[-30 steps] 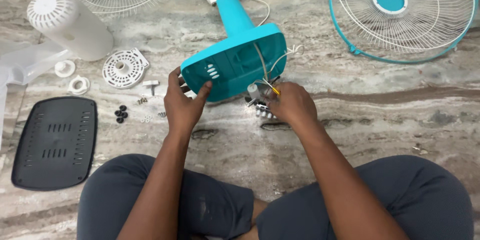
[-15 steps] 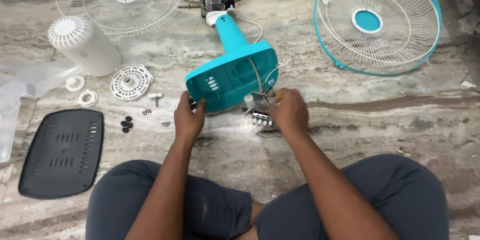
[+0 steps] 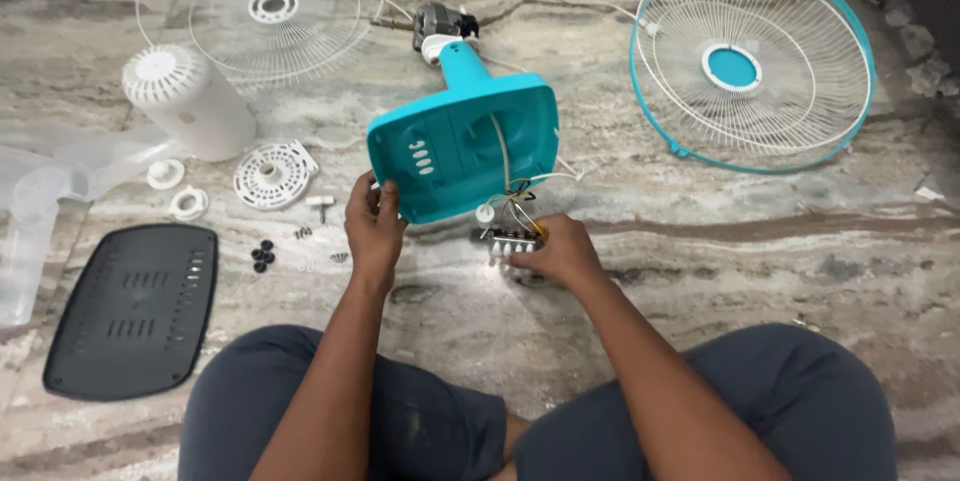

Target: The person uses a screwdriver to remove screws from the base of a disassembled fan, detaches a switch component, and then reattaches it by screwing it back into place. The fan parts are laid out on the floor during the process.

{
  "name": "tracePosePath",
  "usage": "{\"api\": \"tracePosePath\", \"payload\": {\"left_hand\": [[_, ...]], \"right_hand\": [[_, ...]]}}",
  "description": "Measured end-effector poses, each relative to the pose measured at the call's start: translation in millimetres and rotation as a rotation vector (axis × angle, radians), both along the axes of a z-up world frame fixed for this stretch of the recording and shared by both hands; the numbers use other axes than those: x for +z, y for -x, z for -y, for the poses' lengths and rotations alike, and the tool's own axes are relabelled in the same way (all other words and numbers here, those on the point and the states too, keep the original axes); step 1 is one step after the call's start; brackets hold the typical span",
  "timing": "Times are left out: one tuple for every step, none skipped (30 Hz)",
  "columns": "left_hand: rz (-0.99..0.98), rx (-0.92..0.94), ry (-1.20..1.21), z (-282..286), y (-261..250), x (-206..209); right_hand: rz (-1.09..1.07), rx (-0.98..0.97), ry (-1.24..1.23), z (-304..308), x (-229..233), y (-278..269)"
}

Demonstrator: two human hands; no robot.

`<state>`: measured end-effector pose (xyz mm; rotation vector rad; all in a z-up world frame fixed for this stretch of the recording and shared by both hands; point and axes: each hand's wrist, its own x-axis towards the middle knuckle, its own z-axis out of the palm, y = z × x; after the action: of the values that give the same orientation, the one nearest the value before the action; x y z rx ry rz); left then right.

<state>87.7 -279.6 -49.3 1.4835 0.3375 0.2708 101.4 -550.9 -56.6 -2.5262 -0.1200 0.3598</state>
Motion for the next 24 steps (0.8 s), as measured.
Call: {"api": "tracePosePath", "payload": {"left_hand": [[0.012,0.01,0.094,-1,-1,11],[-0.002,0.01,0.092,-2,0,21],[-0.015,0.01,0.09,-2,1,28],[-0.027,0.011,0.09,-2,1,34],[-0.015,0.011,0.105,0,1,38],[0.001,0.014,0.118,1,1,41],[0.017,0.018,0.13,1,2,42],[0.013,0.021,0.132,0,2,43],[0.01,0.025,0.134,-1,3,44],[0.007,0.025,0.138,-1,3,43],[0.007,0.035,0.127,-2,3,42],[0.007,0.045,0.115,-3,3,42],[0.007,0.054,0.104,-3,2,41],[0.005,0.057,0.112,-2,3,40],[0.004,0.06,0.121,-1,3,39],[-0.003,0.068,0.128,-2,5,38],[-0.009,0.068,0.128,-2,7,38],[-0.014,0.067,0.13,-1,8,39],[-0.02,0.066,0.132,-1,9,39],[-0.023,0.067,0.121,-1,12,39],[-0.025,0.067,0.11,-1,14,39],[-0.025,0.067,0.098,0,13,41],[-0.04,0.07,0.089,0,13,42],[-0.057,0.074,0.08,0,14,42]], "right_hand": [[-0.011,-0.01,-0.058,-4,8,-1],[-0.024,-0.021,-0.114,-5,16,3],[-0.036,-0.031,-0.17,-7,26,6],[-0.046,-0.021,-0.316,-8,37,9],[-0.056,-0.009,-0.461,-10,48,14],[-0.064,0.009,-0.609,-14,60,15],[-0.104,-0.033,-0.649,-14,72,17],[-0.143,-0.077,-0.692,-13,84,21],[-0.182,-0.121,-0.734,-13,94,22],[-0.195,-0.157,-0.767,-14,101,23],[-0.208,-0.193,-0.802,-13,105,23],[-0.222,-0.231,-0.836,-12,108,24],[-0.225,-0.233,-0.874,-10,109,24],[-0.231,-0.236,-0.913,-8,109,25],[-0.236,-0.24,-0.953,-6,108,24],[-0.233,-0.246,-0.976,-5,106,24],[-0.23,-0.251,-0.999,-4,106,23],[-0.227,-0.257,-1.021,-4,106,24],[-0.242,-0.266,-1.042,-4,107,23],[-0.26,-0.276,-1.061,-5,108,23],[-0.278,-0.286,-1.08,-6,109,23],[-0.28,-0.279,-1.095,-7,111,23],[-0.282,-0.272,-1.111,-7,114,23],[-0.286,-0.265,-1.125,-8,115,25]]}}
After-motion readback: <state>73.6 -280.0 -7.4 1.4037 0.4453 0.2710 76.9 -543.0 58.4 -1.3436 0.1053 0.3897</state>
